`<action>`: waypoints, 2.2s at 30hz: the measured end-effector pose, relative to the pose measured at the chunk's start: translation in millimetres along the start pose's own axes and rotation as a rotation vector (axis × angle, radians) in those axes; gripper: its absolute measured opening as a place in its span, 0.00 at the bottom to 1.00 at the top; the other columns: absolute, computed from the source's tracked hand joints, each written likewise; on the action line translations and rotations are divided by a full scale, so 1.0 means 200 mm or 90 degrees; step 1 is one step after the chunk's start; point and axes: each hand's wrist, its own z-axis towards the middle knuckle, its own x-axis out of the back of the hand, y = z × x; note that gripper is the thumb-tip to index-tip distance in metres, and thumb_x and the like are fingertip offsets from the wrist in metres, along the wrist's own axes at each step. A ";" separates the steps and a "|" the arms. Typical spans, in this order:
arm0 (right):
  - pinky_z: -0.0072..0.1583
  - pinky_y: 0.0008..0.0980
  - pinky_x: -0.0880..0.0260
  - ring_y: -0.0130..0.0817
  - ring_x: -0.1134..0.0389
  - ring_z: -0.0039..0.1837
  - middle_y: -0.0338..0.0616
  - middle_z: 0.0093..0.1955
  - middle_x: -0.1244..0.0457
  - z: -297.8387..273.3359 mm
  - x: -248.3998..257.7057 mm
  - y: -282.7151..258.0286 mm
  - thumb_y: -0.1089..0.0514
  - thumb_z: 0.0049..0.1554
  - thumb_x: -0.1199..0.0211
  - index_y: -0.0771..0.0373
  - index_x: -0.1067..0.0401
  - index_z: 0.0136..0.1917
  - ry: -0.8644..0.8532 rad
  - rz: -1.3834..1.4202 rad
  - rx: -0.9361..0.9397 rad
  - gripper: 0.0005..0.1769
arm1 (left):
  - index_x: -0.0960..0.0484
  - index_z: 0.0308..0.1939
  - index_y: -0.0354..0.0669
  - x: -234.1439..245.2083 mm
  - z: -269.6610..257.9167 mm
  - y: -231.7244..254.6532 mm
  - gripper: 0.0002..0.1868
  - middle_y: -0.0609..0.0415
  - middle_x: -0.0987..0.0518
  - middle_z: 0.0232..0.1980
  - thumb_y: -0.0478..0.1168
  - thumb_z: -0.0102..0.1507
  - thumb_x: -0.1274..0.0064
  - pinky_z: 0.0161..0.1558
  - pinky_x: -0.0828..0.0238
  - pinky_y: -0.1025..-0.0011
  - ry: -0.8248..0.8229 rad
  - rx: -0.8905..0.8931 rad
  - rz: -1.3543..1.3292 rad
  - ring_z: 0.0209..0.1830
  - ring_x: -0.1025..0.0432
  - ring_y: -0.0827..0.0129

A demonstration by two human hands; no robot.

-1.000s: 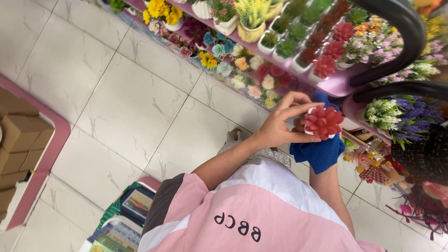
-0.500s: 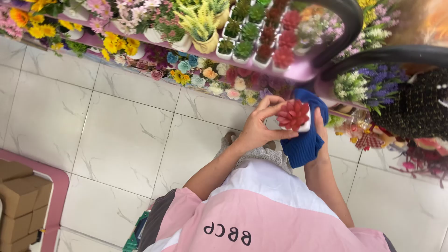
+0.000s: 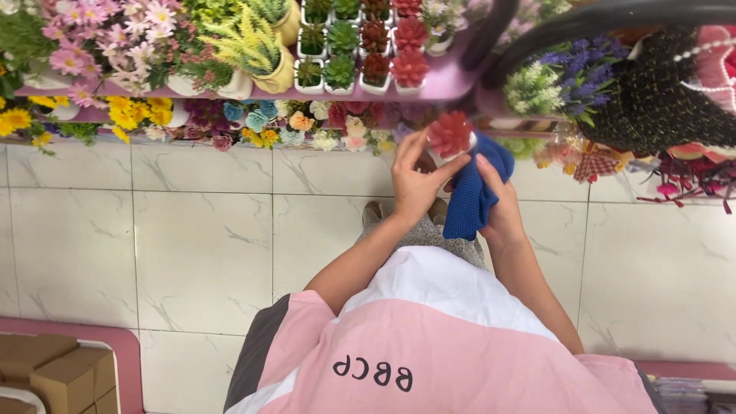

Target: The person is wiping down various items like trophies, picture frames, and artificial plants on shelves using a blue cloth.

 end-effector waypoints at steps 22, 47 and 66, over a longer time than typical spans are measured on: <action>0.49 0.37 0.25 0.44 0.27 0.50 0.54 0.52 0.31 -0.03 0.32 -0.10 0.46 0.61 0.38 0.65 0.34 0.66 0.072 -0.033 -0.046 0.27 | 0.27 0.71 0.51 -0.50 0.50 -0.63 0.42 0.51 0.31 0.58 0.52 0.55 0.28 0.57 0.27 0.62 0.339 -0.133 0.179 0.57 0.29 0.62; 0.48 0.37 0.25 0.46 0.27 0.54 0.54 0.53 0.31 0.08 0.55 -0.22 0.44 0.61 0.38 0.66 0.34 0.65 -0.069 -0.190 -0.179 0.28 | 0.25 0.64 0.41 -0.62 0.49 -0.69 0.27 0.53 0.28 0.58 0.41 0.62 0.36 0.54 0.22 0.69 0.422 -0.129 0.007 0.48 0.23 0.69; 0.48 0.36 0.26 0.45 0.27 0.53 0.53 0.53 0.30 0.22 0.35 -0.07 0.43 0.60 0.37 0.65 0.31 0.62 -0.145 -0.259 -0.236 0.27 | 0.26 0.61 0.38 0.07 0.25 -0.90 0.22 0.52 0.23 0.56 0.41 0.67 0.40 0.51 0.23 0.73 0.586 -0.094 -0.062 0.48 0.25 0.71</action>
